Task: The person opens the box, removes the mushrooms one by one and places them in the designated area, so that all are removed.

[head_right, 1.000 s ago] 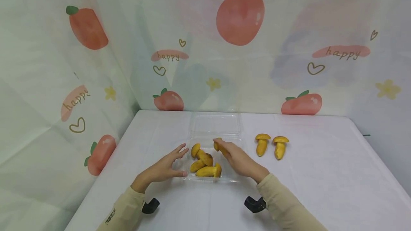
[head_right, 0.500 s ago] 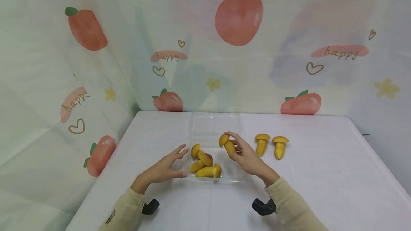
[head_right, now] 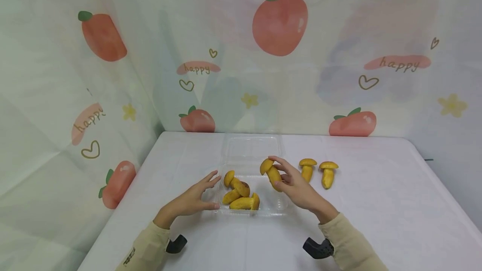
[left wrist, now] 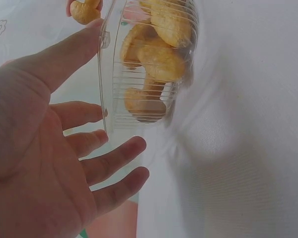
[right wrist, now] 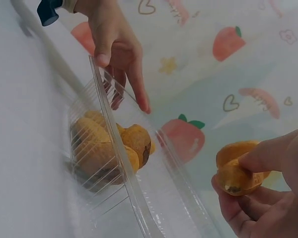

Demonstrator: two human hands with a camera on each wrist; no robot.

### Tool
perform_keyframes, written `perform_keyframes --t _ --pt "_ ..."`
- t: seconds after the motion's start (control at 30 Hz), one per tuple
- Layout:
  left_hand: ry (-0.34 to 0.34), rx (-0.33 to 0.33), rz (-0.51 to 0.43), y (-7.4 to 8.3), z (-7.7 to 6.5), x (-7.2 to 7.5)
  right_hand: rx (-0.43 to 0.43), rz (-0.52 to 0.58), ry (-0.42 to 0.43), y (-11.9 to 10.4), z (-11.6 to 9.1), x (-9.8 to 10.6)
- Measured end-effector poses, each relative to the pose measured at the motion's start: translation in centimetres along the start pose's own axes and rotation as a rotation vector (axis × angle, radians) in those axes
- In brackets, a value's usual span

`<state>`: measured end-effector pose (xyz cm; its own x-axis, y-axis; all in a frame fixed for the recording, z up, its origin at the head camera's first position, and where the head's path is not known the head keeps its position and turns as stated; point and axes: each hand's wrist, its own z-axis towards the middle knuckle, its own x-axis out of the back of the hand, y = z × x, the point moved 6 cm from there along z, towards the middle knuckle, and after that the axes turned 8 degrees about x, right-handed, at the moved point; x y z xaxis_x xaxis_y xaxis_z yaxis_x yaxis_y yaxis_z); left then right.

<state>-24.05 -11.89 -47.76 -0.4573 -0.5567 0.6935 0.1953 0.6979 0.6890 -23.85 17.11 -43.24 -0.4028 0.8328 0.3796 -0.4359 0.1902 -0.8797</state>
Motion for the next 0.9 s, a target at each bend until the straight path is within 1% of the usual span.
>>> perform_keyframes --t 0.37,0.6,0.8,0.9 --pt "0.003 0.002 0.006 0.2 -0.1 0.0 0.052 -0.058 0.067 -0.7 -1.0 1.3" --pt "0.004 0.002 0.006 0.2 0.0 0.0 0.025 -0.104 0.096 -0.8 -2.0 2.5" --pt "0.005 0.003 0.006 0.0 0.0 -0.1 0.033 -0.145 0.145 -1.0 -2.9 3.6" --pt "0.006 0.002 0.010 0.0 0.0 -0.1 0.021 -0.163 0.161 -0.9 -3.1 4.2"
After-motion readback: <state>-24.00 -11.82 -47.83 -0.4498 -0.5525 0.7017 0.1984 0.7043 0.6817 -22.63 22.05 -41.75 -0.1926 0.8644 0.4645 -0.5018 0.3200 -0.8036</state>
